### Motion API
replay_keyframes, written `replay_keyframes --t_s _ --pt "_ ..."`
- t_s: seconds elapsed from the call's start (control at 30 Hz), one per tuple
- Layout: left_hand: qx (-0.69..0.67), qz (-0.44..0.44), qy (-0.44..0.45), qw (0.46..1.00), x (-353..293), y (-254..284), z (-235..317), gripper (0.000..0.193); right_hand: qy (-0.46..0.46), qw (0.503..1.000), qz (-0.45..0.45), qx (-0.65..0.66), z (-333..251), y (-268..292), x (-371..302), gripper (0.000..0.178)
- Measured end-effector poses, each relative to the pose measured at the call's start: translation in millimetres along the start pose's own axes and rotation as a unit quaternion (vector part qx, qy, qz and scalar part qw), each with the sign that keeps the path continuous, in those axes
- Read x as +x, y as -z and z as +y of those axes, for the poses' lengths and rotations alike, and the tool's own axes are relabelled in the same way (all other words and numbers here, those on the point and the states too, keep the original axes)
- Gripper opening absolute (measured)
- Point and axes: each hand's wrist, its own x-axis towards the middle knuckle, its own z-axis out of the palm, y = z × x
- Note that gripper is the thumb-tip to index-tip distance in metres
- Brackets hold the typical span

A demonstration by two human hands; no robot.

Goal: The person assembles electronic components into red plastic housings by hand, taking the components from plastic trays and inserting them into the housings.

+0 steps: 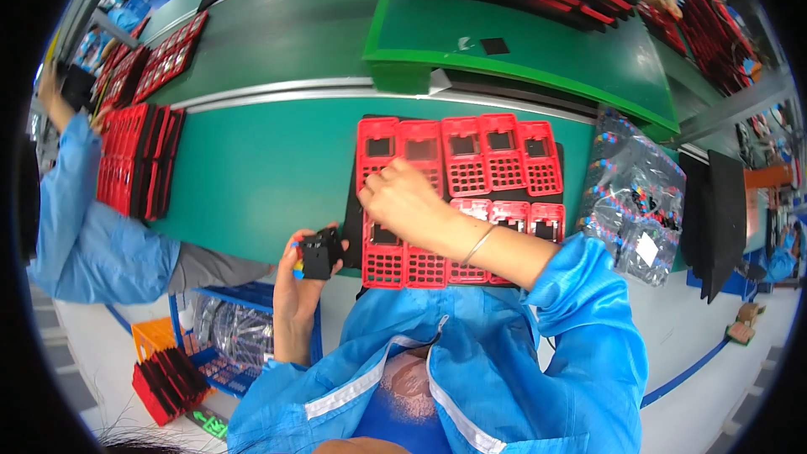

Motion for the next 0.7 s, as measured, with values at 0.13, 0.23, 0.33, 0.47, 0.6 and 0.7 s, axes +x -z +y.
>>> replay_keyframes --t_s 0.13,0.23,0.33,0.47,0.6,0.7 --pt "0.005 -0.015 -0.037 0.999 7.5 -10.0 2.0 0.041 -0.013 0.976 0.124 0.179 -6.2 33.3 8.1 0.025" --pt "0.018 -0.019 -0.060 0.998 10.1 -16.0 -4.2 0.046 -0.005 0.932 0.151 0.330 -31.6 55.6 22.6 0.027" --pt "-0.072 0.007 -0.046 0.996 13.9 -24.8 -6.3 0.041 -0.012 0.955 0.077 0.287 -42.6 50.2 18.0 0.032" --pt "-0.092 0.018 -0.040 0.995 16.7 -15.6 -16.0 0.038 0.043 0.983 0.101 0.144 -58.2 45.6 6.1 0.038" --pt "-0.133 0.058 -0.054 0.988 20.7 -14.7 -21.1 0.036 0.087 0.959 0.216 0.162 -56.1 38.0 2.4 0.025" --pt "-0.118 0.045 -0.048 0.991 16.8 -14.2 -14.7 0.037 -0.065 0.939 0.211 0.263 -14.4 44.0 14.3 0.017"
